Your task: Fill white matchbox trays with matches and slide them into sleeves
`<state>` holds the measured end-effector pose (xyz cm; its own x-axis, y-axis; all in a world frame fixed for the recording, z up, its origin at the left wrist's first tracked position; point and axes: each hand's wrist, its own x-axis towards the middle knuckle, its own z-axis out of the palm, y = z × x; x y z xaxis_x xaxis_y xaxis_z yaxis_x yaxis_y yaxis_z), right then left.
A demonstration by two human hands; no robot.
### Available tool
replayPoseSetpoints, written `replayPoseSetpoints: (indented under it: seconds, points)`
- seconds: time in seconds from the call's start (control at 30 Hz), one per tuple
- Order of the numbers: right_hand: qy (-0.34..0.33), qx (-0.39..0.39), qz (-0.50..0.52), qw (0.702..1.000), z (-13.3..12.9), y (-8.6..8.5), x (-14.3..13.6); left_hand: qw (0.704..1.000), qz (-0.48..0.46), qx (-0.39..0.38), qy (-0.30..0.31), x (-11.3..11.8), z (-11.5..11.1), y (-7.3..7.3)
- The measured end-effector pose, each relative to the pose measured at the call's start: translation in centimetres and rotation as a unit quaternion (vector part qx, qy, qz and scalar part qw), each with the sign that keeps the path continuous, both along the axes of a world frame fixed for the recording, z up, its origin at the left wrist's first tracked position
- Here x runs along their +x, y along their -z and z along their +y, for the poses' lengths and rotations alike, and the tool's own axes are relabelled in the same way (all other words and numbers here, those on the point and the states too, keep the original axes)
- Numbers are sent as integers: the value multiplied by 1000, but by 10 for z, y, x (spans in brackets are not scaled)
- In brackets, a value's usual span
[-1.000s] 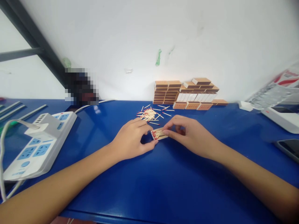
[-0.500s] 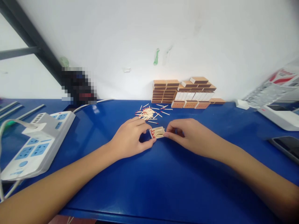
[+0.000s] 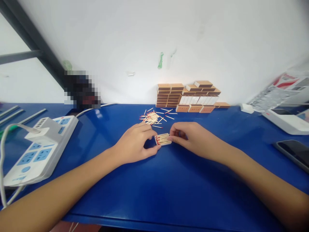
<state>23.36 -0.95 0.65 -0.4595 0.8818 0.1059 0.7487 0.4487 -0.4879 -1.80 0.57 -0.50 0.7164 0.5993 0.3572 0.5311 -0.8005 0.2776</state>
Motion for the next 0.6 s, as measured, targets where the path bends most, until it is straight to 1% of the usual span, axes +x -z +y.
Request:
replayPoseSetpoints:
  seconds: [0.1,0.17,0.27,0.47,0.6]
  points:
    - [23,6,15,1000,-2,0,-4,1000,1,-6,6,0,0,2]
    - [26,23,22,999,-3,1,-7,1000,0,-7,8,0,0,2]
    - [13,39,18,999,-3,2,-8,1000,-2,-9,11,0,-1,3]
    - [-7,19,5,1000,-3,2,-5,1000,-3,-7,17,1,-2,1]
    - [-18,15,19,1000,-5,4,-6,1000,-1,-8,18,1,-2,1]
